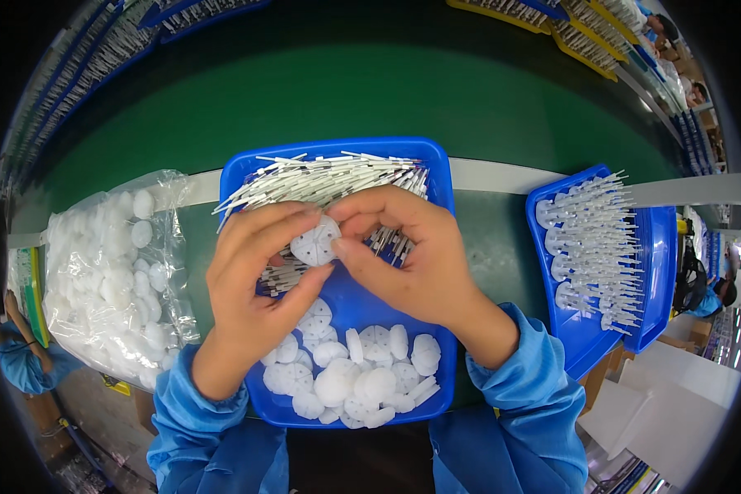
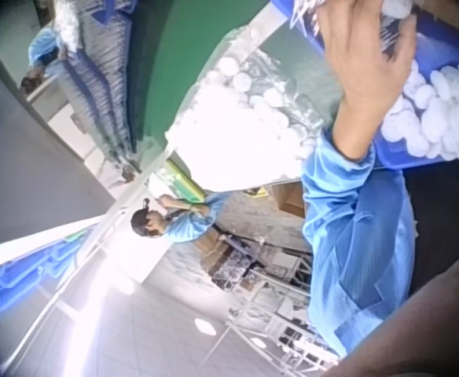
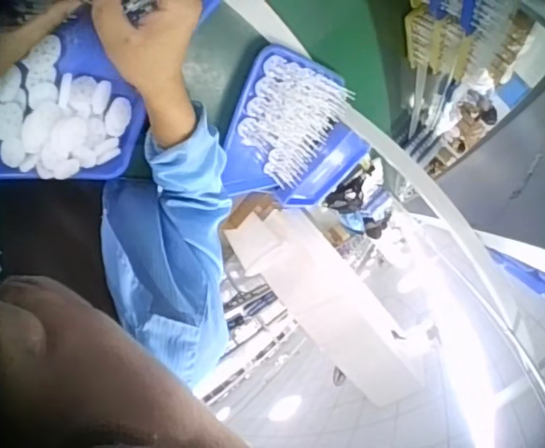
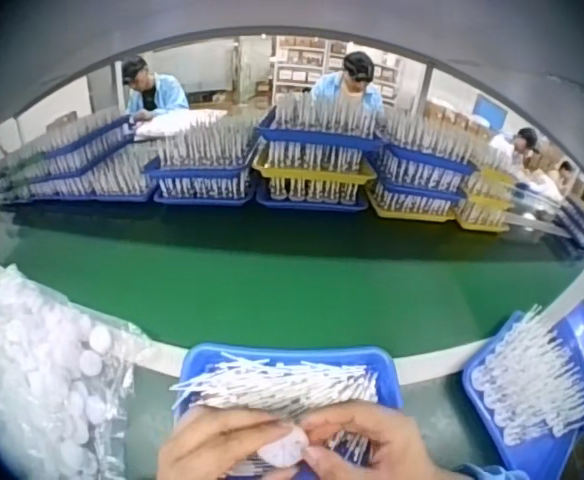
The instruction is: The person repeatedly picks white spherical objects and thin white sticks from blue trays, inserts the sticks into the spheres, and places the assembled items into a separate tray. The process is continuous and repetitive throughout the clip.
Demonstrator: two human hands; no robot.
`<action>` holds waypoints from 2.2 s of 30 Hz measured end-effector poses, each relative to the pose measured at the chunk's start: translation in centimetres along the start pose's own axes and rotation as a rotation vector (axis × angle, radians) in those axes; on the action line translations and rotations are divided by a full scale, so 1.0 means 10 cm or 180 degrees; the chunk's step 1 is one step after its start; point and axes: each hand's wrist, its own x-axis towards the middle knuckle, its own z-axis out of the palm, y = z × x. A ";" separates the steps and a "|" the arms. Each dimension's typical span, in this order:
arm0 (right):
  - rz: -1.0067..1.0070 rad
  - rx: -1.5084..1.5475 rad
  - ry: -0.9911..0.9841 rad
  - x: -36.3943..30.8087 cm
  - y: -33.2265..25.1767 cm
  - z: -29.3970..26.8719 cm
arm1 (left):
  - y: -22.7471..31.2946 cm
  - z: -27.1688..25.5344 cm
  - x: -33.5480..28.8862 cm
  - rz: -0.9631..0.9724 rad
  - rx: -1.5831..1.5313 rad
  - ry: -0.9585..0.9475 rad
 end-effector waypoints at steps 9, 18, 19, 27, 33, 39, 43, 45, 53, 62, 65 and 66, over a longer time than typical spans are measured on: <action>0.0611 0.0553 -0.0166 0.00 -0.07 -0.06 | -0.01 0.03 0.00 0.0050 -0.0113 -0.0130; -0.0727 -0.1846 -0.0612 -0.09 -0.22 -0.14 | -0.10 -0.06 -0.06 -0.0536 -0.1461 0.0610; -0.0916 -0.2174 -0.0697 -0.06 -0.25 -0.05 | -0.12 -0.05 -0.04 -0.0653 -0.1606 0.0794; -0.1323 -0.3803 -0.0843 -0.02 -0.20 0.22 | -0.12 -0.03 -0.06 -0.1552 -0.2395 0.0830; -0.0477 -0.2314 -0.0201 -0.01 -0.33 -0.04 | -0.13 0.02 -0.06 -0.1505 -0.2275 0.0662; -0.0591 -0.1854 -0.0367 0.11 -0.22 0.03 | -0.15 0.06 -0.08 -0.1336 -0.1923 0.0536; -0.0153 -0.1166 -0.0247 0.07 -0.14 0.06 | -0.11 0.03 -0.06 -0.1339 -0.1771 0.0347; -0.0091 -0.1061 -0.0180 0.05 -0.09 0.04 | -0.06 0.00 -0.04 -0.1471 -0.1793 0.0227; -0.0513 -0.1500 -0.0197 0.08 -0.10 -0.02 | -0.12 0.03 -0.05 -0.1277 -0.1643 0.0509; -0.0507 -0.1516 -0.0148 0.06 -0.10 -0.01 | -0.12 0.05 -0.04 -0.1165 -0.1587 0.0591; -0.0357 -0.1403 -0.0137 0.04 -0.11 -0.01 | -0.08 0.00 -0.02 -0.0955 -0.1047 0.0372; -0.0237 -0.1387 -0.0121 0.04 -0.14 0.00 | -0.06 -0.02 -0.01 -0.0844 -0.0780 0.0258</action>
